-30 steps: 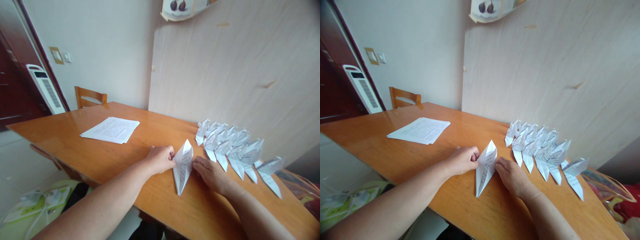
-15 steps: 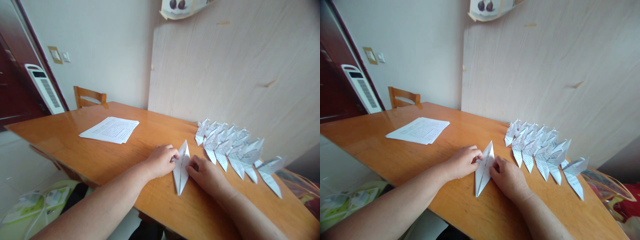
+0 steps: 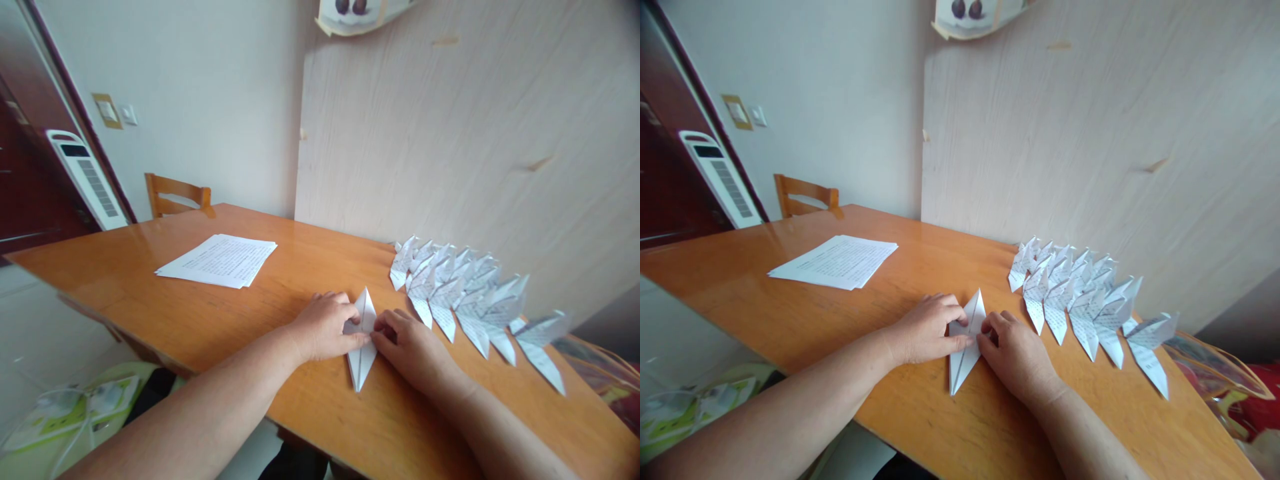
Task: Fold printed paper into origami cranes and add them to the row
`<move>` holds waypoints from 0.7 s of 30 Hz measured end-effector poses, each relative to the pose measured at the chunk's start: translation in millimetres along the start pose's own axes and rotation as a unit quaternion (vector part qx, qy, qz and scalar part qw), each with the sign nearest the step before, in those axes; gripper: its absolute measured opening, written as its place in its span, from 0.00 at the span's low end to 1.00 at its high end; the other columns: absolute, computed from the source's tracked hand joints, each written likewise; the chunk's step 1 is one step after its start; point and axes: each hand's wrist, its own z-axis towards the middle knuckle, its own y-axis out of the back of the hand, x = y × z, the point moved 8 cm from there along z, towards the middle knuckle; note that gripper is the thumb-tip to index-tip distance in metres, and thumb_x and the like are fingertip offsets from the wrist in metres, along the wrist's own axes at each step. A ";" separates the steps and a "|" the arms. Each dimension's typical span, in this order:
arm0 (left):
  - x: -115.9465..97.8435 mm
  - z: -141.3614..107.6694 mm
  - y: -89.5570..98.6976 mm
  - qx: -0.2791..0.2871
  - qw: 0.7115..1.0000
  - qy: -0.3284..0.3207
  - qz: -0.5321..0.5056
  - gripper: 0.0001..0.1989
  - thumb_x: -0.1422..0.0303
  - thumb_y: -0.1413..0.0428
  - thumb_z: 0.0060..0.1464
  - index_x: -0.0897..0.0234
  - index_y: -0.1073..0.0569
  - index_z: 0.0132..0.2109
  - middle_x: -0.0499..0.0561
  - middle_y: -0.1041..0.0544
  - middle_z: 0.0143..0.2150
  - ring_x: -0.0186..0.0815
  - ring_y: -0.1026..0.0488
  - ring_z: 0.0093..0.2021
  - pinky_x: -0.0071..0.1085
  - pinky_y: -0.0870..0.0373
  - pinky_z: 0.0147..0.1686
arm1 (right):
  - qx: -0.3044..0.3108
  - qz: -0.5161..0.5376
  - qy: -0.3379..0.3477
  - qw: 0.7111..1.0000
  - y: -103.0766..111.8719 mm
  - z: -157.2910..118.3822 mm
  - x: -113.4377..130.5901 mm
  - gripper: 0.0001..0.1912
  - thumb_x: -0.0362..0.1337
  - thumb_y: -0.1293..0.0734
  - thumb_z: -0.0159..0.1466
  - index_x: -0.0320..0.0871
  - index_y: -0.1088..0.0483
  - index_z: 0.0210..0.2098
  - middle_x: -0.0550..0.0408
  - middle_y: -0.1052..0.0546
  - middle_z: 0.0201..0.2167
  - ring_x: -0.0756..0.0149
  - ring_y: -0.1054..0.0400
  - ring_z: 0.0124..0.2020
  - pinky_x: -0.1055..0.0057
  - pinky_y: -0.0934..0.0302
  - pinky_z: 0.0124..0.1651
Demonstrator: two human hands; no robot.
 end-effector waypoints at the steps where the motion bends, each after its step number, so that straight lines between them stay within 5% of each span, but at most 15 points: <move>1: -0.2 -0.2 0.3 0.002 1.000 0.002 0.003 0.17 0.51 0.39 0.53 0.58 0.23 0.43 0.51 0.26 0.43 0.43 0.29 0.46 0.37 0.35 0.46 | -0.001 0.000 0.001 1.000 0.2 0.3 0.0 0.04 0.37 0.36 0.63 0.45 0.30 0.35 0.54 0.28 0.32 0.65 0.32 0.31 0.69 0.43 0.35; 21: -3.4 -4.3 4.9 0.040 0.999 -0.011 0.026 0.18 0.59 0.38 0.52 0.53 0.25 0.51 0.48 0.25 0.53 0.46 0.33 0.54 0.41 0.43 0.51 | -0.002 0.036 0.038 0.999 3.0 -2.6 5.7 0.08 0.37 0.36 0.65 0.46 0.24 0.37 0.53 0.26 0.36 0.63 0.30 0.36 0.68 0.38 0.41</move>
